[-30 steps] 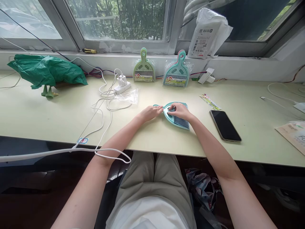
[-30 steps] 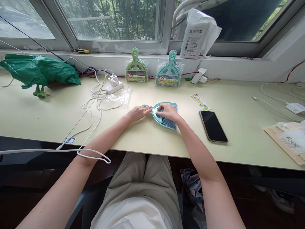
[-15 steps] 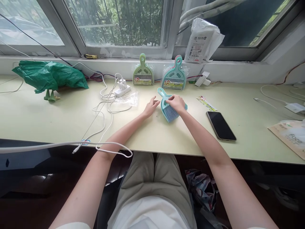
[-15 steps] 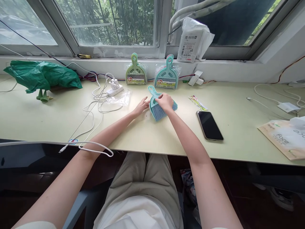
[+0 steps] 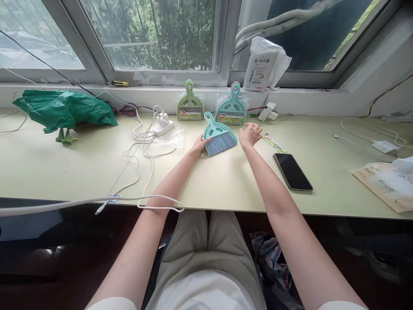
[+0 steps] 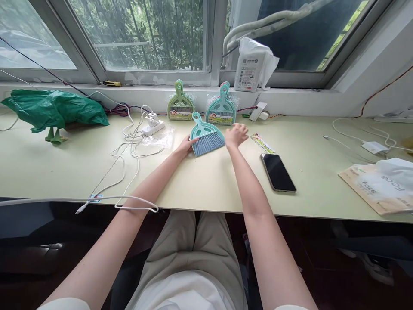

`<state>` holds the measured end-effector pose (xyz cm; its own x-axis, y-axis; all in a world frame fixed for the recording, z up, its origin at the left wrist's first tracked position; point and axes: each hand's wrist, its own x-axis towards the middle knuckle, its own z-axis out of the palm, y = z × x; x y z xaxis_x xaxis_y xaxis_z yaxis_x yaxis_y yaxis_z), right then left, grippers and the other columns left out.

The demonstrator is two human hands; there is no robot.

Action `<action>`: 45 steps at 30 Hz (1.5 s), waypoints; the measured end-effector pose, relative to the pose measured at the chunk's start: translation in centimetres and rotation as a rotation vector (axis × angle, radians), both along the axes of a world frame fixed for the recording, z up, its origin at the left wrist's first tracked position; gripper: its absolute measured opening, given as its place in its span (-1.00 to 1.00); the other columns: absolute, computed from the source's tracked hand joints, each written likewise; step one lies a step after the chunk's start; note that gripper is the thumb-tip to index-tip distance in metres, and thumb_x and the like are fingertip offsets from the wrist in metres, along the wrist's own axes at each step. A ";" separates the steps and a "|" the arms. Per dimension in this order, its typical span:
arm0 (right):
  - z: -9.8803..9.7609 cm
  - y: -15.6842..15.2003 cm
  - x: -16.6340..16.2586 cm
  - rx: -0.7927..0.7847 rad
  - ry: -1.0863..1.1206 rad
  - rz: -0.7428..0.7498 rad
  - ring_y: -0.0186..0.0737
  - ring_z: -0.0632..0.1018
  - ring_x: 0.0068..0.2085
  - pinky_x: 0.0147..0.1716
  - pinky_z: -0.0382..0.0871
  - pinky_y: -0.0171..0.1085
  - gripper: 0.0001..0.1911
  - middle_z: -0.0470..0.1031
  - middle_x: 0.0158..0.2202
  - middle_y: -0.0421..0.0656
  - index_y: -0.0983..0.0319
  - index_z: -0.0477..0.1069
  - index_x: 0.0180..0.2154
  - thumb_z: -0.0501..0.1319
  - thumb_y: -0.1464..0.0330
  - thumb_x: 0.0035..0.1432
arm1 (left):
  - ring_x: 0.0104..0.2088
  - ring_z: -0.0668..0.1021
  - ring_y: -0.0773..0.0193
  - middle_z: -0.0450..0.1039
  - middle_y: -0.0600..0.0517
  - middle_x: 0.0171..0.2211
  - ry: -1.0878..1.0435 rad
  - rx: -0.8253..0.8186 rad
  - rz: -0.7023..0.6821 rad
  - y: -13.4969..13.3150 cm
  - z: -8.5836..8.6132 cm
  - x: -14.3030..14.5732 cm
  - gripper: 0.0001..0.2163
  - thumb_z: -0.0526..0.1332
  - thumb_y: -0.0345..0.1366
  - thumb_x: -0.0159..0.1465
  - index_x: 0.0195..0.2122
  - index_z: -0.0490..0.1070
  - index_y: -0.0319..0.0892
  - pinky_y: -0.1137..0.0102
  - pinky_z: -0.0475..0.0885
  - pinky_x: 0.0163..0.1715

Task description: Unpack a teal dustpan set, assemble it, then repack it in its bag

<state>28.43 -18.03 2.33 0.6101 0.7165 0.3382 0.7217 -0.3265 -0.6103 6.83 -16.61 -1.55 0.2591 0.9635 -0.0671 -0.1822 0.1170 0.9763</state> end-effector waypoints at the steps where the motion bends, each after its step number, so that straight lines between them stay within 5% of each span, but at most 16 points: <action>1: -0.6 -0.2 1.5 -0.037 -0.001 -0.064 0.11 0.20 0.30 0.21 0.11 0.15 -0.56 0.24 0.27 0.14 0.25 0.36 0.11 0.15 0.35 0.20 | -0.24 0.57 0.26 0.51 -0.06 -0.11 -0.011 0.004 0.008 0.1 -0.2 -0.2 -0.59 0.36 -0.17 0.15 0.00 0.36 -0.16 0.39 0.48 -0.24; 4: -2.8 -0.9 5.6 -0.167 0.043 -0.201 0.18 0.02 0.39 0.26 -0.07 0.28 -0.40 0.03 0.38 0.26 0.35 0.19 0.26 0.12 0.27 0.24 | -0.30 0.56 0.30 0.51 -0.04 -0.16 -0.025 -0.008 0.044 0.1 -0.4 -0.3 -0.63 0.32 -0.15 0.20 -0.01 0.37 -0.16 0.42 0.47 -0.30; 7: -4.6 -1.5 8.0 -0.241 0.054 -0.214 0.24 0.09 0.37 0.20 -0.06 0.37 -0.36 0.02 0.38 0.32 0.34 0.13 0.31 0.07 0.24 0.26 | -0.35 0.54 0.33 0.51 -0.03 -0.20 -0.024 -0.030 0.079 -0.1 -0.3 -0.3 -0.67 0.31 -0.19 0.20 -0.05 0.38 -0.18 0.42 0.46 -0.32; 14: -5.7 -1.5 6.8 -0.247 -0.131 0.157 0.12 0.29 0.27 0.25 0.00 0.19 -0.53 0.32 0.23 0.19 0.33 0.35 0.14 0.03 0.29 0.26 | -0.35 0.53 0.32 0.48 0.02 -0.28 0.012 -0.078 0.159 -0.3 0.1 -1.2 -0.75 0.29 -0.21 0.19 -0.13 0.38 -0.13 0.42 0.44 -0.32; 18: -5.4 -2.5 4.5 -0.177 -0.122 0.333 -0.01 0.43 0.14 0.16 0.20 -0.04 -0.66 0.48 0.08 0.05 0.26 0.51 -0.07 0.07 0.36 0.20 | -0.36 0.53 0.32 0.47 0.04 -0.29 0.002 -0.094 0.186 -0.1 0.1 -1.6 -0.75 0.28 -0.19 0.18 -0.14 0.36 -0.10 0.42 0.44 -0.32; 22: -4.9 -3.7 3.5 -0.166 -0.064 0.486 -0.08 0.48 0.07 0.13 0.24 -0.08 -0.75 0.53 0.03 -0.11 0.14 0.56 -0.19 0.13 0.34 0.17 | -0.38 0.51 0.33 0.46 0.05 -0.30 -0.024 -0.075 0.194 -0.1 0.0 -1.8 -0.77 0.27 -0.21 0.18 -0.16 0.36 -0.10 0.43 0.43 -0.36; 30: -4.8 -4.3 7.9 -0.261 -0.089 0.058 0.16 0.26 0.24 0.19 0.12 0.13 -0.53 0.29 0.22 0.14 0.26 0.40 0.12 0.20 0.23 0.20 | -0.35 0.53 0.30 0.46 0.05 -0.29 -0.019 -0.069 0.182 0.0 -0.3 -2.0 -0.77 0.25 -0.21 0.18 -0.14 0.35 -0.08 0.40 0.45 -0.33; 34: -5.1 -4.1 9.9 -0.240 -0.022 0.099 0.08 0.33 0.18 0.15 0.22 -0.01 -0.58 0.40 0.08 0.12 0.27 0.46 0.03 0.24 0.32 0.12 | -0.36 0.52 0.31 0.45 0.05 -0.29 -0.005 -0.072 0.190 -0.1 -0.1 -2.0 -0.75 0.26 -0.18 0.17 -0.15 0.34 -0.08 0.39 0.45 -0.33; 40: -4.8 -3.8 10.0 -0.104 0.149 0.103 -0.01 0.46 0.06 0.10 0.30 -0.13 -0.40 0.48 0.02 0.09 0.34 0.39 0.14 0.30 0.44 0.00 | -0.37 0.52 0.31 0.44 0.05 -0.31 0.007 -0.073 0.189 -0.2 0.0 -2.1 -0.77 0.26 -0.18 0.18 -0.17 0.33 -0.08 0.40 0.44 -0.34; 45: -3.5 -4.3 9.1 0.035 0.407 0.306 -0.16 0.53 -0.21 -0.14 0.41 -0.18 -0.63 0.54 -0.14 -0.06 0.26 0.50 -0.11 0.32 0.39 -0.03 | -0.38 0.52 0.32 0.45 0.05 -0.30 -0.006 -0.071 0.166 -0.3 0.0 -2.0 -0.77 0.26 -0.21 0.18 -0.15 0.33 -0.09 0.40 0.44 -0.35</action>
